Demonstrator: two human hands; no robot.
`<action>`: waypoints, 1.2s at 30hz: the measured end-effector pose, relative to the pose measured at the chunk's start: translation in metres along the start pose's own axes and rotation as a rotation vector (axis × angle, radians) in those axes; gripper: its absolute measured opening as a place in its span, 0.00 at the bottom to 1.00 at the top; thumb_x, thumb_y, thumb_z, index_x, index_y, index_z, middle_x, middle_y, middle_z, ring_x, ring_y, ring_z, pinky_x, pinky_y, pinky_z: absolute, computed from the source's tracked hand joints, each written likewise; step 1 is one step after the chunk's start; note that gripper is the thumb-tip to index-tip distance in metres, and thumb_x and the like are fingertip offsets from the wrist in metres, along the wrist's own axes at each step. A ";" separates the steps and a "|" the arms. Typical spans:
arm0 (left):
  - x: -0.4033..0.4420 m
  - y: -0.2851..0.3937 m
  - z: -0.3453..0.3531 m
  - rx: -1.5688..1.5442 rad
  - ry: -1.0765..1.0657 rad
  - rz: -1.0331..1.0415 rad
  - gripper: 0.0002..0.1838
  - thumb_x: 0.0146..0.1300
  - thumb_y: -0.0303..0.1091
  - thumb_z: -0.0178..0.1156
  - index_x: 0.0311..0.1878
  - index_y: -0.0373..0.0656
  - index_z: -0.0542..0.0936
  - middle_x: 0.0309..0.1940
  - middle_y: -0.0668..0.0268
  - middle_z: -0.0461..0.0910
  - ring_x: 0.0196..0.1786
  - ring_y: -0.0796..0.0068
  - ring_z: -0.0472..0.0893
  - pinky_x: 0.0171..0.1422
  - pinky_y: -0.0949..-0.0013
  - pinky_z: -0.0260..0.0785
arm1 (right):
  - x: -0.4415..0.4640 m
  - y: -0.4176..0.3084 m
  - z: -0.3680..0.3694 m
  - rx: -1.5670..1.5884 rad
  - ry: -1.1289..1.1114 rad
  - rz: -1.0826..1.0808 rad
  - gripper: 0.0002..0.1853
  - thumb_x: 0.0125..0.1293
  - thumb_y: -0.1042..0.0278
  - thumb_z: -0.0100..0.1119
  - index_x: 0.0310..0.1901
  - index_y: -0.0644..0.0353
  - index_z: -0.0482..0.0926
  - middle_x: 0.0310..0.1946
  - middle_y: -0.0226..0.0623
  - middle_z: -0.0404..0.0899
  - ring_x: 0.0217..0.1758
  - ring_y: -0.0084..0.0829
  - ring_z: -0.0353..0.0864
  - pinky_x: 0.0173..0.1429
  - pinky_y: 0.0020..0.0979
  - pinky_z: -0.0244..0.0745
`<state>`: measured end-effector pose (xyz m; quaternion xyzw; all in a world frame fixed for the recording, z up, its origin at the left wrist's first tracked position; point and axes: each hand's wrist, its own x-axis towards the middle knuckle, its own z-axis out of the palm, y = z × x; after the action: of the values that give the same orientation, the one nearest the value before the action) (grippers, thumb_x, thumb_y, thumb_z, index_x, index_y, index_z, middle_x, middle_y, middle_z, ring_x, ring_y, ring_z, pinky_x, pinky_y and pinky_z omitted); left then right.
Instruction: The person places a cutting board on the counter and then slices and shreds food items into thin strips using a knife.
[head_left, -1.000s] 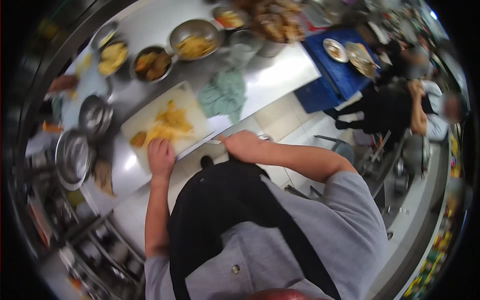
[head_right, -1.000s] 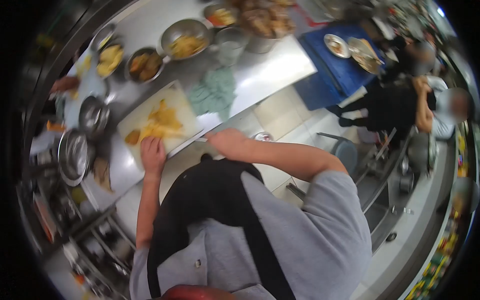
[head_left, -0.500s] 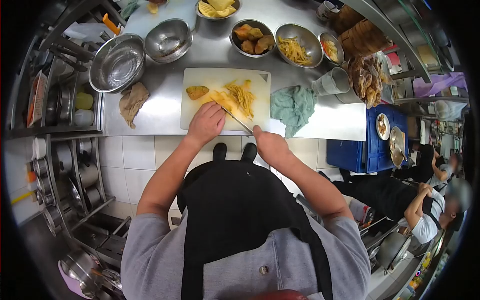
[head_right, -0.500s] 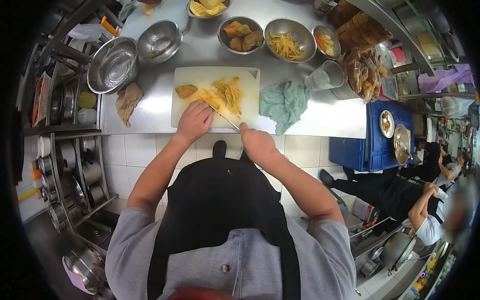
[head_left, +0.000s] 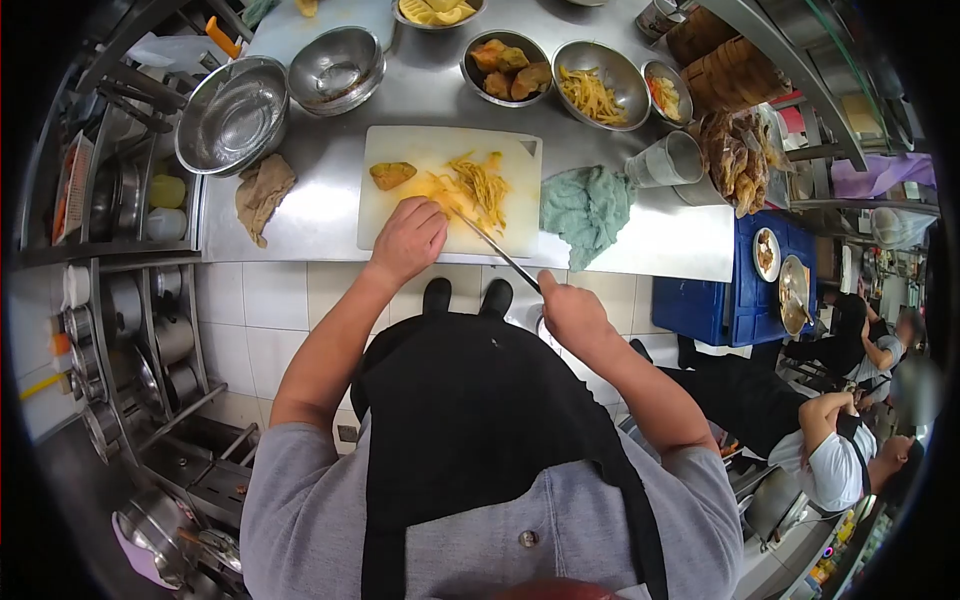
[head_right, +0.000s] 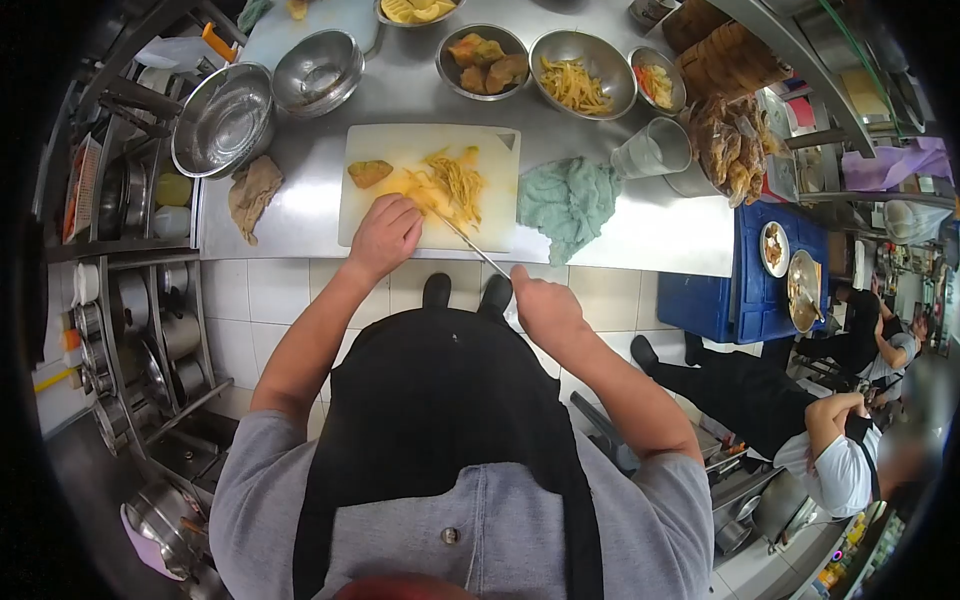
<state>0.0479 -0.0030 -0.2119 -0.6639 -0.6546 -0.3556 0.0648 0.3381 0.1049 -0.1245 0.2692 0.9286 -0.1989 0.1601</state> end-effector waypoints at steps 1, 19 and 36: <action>-0.001 0.000 0.000 0.002 0.005 0.002 0.07 0.56 0.24 0.70 0.38 0.39 0.84 0.45 0.59 0.85 0.53 0.56 0.83 0.62 0.58 0.78 | 0.003 -0.001 0.000 0.003 -0.004 0.003 0.13 0.64 0.80 0.57 0.49 0.67 0.70 0.28 0.53 0.86 0.34 0.55 0.89 0.39 0.52 0.84; -0.001 0.001 0.003 0.004 0.024 -0.022 0.07 0.56 0.24 0.70 0.38 0.39 0.84 0.42 0.60 0.83 0.50 0.57 0.82 0.59 0.57 0.78 | 0.017 0.004 0.003 -0.025 -0.031 -0.057 0.16 0.63 0.79 0.59 0.53 0.67 0.71 0.31 0.53 0.87 0.37 0.54 0.90 0.41 0.52 0.84; -0.003 0.001 0.003 0.011 0.045 -0.013 0.06 0.56 0.24 0.70 0.37 0.38 0.84 0.43 0.59 0.84 0.50 0.57 0.82 0.60 0.57 0.77 | 0.066 -0.023 -0.017 -0.029 -0.085 -0.058 0.14 0.65 0.78 0.61 0.50 0.65 0.71 0.35 0.54 0.88 0.40 0.54 0.91 0.44 0.51 0.86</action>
<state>0.0497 -0.0038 -0.2150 -0.6512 -0.6593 -0.3671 0.0811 0.2687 0.1241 -0.1302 0.2311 0.9311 -0.2012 0.1977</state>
